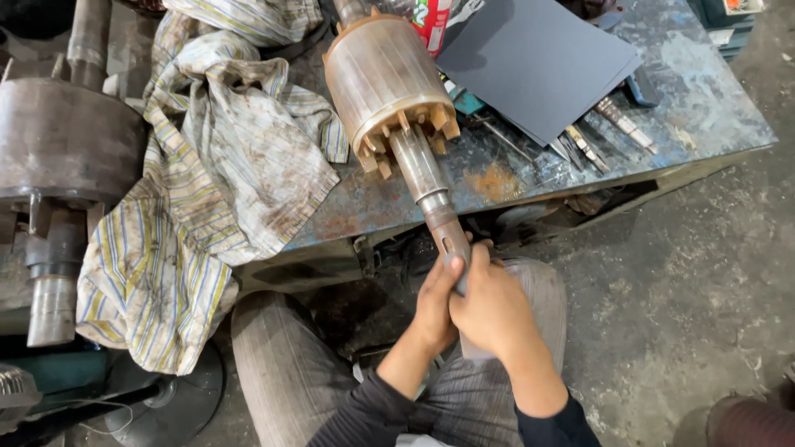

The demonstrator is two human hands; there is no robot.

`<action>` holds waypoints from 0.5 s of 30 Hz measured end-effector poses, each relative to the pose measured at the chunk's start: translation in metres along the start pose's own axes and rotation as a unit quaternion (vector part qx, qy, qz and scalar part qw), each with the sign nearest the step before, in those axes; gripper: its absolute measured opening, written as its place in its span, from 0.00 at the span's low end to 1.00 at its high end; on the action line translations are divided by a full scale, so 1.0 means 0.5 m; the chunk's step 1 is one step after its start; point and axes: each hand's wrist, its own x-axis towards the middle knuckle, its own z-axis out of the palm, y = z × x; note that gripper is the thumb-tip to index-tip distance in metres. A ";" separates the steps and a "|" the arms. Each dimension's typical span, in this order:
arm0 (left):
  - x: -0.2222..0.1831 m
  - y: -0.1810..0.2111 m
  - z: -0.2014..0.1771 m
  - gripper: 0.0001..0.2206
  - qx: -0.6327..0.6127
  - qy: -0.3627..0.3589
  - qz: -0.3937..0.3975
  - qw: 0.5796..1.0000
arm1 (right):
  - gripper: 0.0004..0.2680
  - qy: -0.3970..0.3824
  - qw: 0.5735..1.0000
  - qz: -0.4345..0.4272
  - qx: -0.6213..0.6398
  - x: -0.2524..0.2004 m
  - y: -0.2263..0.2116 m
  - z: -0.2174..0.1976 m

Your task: Sanding the shaft of an electric motor rotor using sandpaper to smooth the metal surface.

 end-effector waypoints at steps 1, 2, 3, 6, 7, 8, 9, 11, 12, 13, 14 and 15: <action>0.003 0.008 -0.001 0.18 0.001 -0.002 0.001 1.000 | 0.23 0.002 1.000 -0.001 0.000 0.004 0.000 0.003; 0.003 0.011 0.001 0.17 -0.001 -0.011 -0.001 1.000 | 0.21 0.001 1.000 -0.005 0.002 0.005 0.003 0.005; 0.003 0.015 0.002 0.16 -0.003 -0.020 -0.004 1.000 | 0.20 -0.001 1.000 -0.009 0.004 0.006 0.007 0.007; 0.037 -0.044 -0.110 0.26 0.091 -0.030 -0.047 0.994 | 0.15 -0.101 0.990 0.045 0.088 0.049 0.034 0.006; 0.037 -0.036 -0.110 0.26 0.089 -0.029 -0.047 0.994 | 0.15 -0.102 0.990 0.046 0.087 0.050 0.042 0.007; 0.037 -0.027 -0.112 0.28 0.216 0.004 -0.004 0.976 | 0.19 -0.082 0.989 0.009 0.121 0.052 0.049 0.010; 0.036 -0.019 -0.115 0.31 0.339 0.038 0.039 0.939 | 0.23 -0.062 0.986 -0.028 0.155 0.053 0.057 0.013; 0.016 0.025 -0.077 0.30 0.370 0.059 0.034 0.927 | 0.25 -0.072 0.966 -0.037 0.246 0.064 0.083 0.030; 0.006 0.047 -0.059 0.28 0.401 0.077 0.031 0.912 | 0.27 -0.078 0.938 -0.046 0.335 0.069 0.096 0.038; 0.000 0.056 -0.059 0.28 0.400 0.080 0.030 0.912 | 0.27 -0.080 0.938 -0.045 0.335 0.067 0.103 0.041; -0.005 0.065 -0.058 0.27 0.439 0.093 0.039 0.893 | 0.27 -0.089 0.906 -0.032 0.412 0.066 0.110 0.042; -0.010 0.074 -0.057 0.25 0.478 0.106 0.048 0.871 | 0.27 -0.096 0.869 -0.017 0.486 0.065 0.118 0.044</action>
